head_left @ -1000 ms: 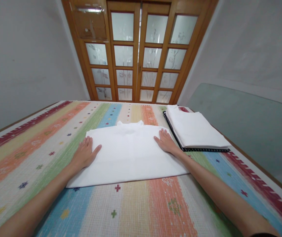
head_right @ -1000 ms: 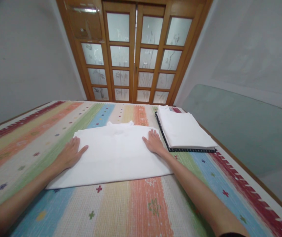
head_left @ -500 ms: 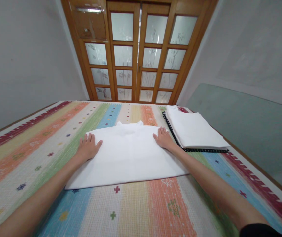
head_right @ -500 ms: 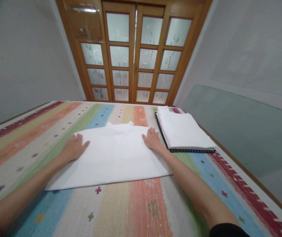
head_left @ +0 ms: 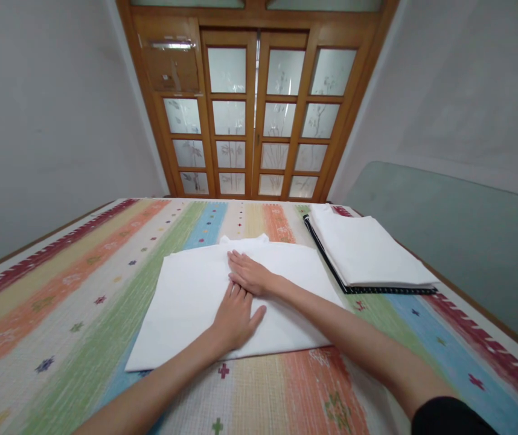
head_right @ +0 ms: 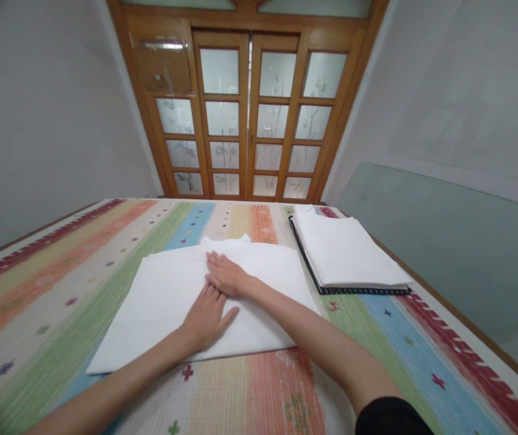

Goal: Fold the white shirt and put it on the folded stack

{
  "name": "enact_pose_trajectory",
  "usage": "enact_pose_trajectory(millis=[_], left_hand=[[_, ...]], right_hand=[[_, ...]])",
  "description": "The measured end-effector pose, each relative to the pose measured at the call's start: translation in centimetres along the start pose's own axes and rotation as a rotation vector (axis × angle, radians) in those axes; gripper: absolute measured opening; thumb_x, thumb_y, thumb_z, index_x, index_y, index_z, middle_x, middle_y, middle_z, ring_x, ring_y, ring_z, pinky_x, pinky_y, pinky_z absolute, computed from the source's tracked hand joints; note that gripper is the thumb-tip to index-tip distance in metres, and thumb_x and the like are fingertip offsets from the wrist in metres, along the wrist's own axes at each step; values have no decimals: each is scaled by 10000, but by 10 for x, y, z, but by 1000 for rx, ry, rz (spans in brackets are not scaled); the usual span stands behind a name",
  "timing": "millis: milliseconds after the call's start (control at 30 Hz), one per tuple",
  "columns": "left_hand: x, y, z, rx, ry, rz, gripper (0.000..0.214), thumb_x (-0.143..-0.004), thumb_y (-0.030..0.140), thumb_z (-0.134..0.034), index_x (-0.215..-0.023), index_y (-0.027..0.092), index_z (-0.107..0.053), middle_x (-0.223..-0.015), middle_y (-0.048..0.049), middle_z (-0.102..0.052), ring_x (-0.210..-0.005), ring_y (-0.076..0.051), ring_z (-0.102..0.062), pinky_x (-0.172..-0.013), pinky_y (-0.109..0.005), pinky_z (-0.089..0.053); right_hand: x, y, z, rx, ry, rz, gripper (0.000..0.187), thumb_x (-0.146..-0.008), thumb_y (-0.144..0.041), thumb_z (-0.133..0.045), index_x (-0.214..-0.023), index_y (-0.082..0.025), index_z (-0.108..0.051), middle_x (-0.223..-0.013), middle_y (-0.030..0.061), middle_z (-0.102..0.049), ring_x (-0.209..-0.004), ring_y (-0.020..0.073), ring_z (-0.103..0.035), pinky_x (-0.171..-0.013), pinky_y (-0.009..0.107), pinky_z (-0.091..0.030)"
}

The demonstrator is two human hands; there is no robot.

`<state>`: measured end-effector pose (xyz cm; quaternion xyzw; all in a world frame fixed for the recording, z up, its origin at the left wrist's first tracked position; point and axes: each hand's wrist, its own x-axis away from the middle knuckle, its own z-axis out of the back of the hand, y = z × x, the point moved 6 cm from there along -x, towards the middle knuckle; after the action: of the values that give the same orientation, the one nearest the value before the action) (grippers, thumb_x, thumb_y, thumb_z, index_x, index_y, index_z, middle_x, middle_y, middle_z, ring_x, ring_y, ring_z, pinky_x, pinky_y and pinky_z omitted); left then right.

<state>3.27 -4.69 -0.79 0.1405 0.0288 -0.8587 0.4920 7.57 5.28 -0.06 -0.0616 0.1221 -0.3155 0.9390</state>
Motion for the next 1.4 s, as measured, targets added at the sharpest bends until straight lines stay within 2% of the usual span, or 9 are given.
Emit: enact_pose_trajectory(millis=[133, 233, 367, 567, 767, 867, 967, 1133, 1400], left_hand=[[1, -2, 2, 14, 33, 8, 543, -955, 459, -398, -1328, 82, -515, -1409, -187, -516, -1373, -311, -391, -1157, -501, -261], [2, -3, 0, 8, 25, 25, 573, -959, 468, -378, -1371, 83, -475, -1445, -183, -481, -1388, -309, -373, -1157, -506, -257], [2, -3, -3, 30, -8, 24, 652, -963, 493, -344, -1440, 51, -384, -1504, -197, -392, -1431, -316, -290, -1160, -510, -247], [2, -4, -3, 31, -33, 24, 655, -970, 501, -323, -1468, 76, -355, -1546, -169, -322, -1449, -317, -240, -1166, -509, -232], [2, -5, -3, 64, -51, 8, 646, -971, 507, -327, -1479, 109, -344, -1566, -148, -290, -1458, -315, -213, -1166, -505, -231], [3, -6, -1, 75, -33, 6, 591, -974, 500, -342, -1470, 181, -375, -1566, -125, -301, -1459, -307, -214, -1162, -513, -238], [2, -7, 1, 80, -64, 30, 556, -973, 513, -347, -1453, 237, -408, -1567, -98, -310, -1454, -305, -233, -1160, -521, -237], [0, -8, 6, 66, -162, 75, 563, -946, 518, -425, -1429, 230, -450, -1556, -98, -334, -1439, -349, -256, -1144, -568, -243], [4, -16, 16, 49, -195, 46, 508, -949, 454, -443, -1427, 283, -457, -1552, -69, -347, -1429, -385, -259, -1112, -621, -269]], right_hand=[[-12, 15, -11, -25, -106, -169, 698, -995, -469, -261, -1495, 18, -252, -1576, 230, -141, -1480, 290, -85, -1193, 474, -116], [-19, 28, -10, -2, -115, -223, 724, -988, -500, -237, -1515, -5, -209, -1587, 203, -88, -1484, 279, -34, -1193, 468, -82], [-30, 42, -12, 12, -103, -316, 799, -977, -560, -178, -1506, 38, -200, -1584, 223, -83, -1483, 295, -55, -1190, 446, -83], [-50, 61, -15, 21, -54, -448, 780, -982, -535, -170, -1485, 56, -249, -1570, 239, -168, -1477, 306, -113, -1183, 432, -95], [-59, 67, -8, 37, -32, -411, 737, -975, -555, -270, -1463, -5, -336, -1552, 234, -250, -1453, 333, -209, -1160, 470, -173], [-60, 67, -3, 49, -42, -401, 705, -967, -554, -343, -1432, -27, -394, -1533, 238, -298, -1433, 339, -263, -1144, 460, -222], [-60, 66, 1, 59, -55, -419, 655, -961, -546, -391, -1415, -75, -430, -1519, 214, -347, -1409, 334, -317, -1120, 448, -269], [-58, 62, 12, 81, -85, -447, 553, -957, -510, -445, -1319, -100, -531, -1447, 202, -460, -1326, 307, -439, -1066, 402, -343], [-41, 66, 28, 84, -77, -570, 391, -936, -433, -513, -1198, -157, -600, -1234, 168, -641, -1164, 293, -578, -925, 384, -446]])
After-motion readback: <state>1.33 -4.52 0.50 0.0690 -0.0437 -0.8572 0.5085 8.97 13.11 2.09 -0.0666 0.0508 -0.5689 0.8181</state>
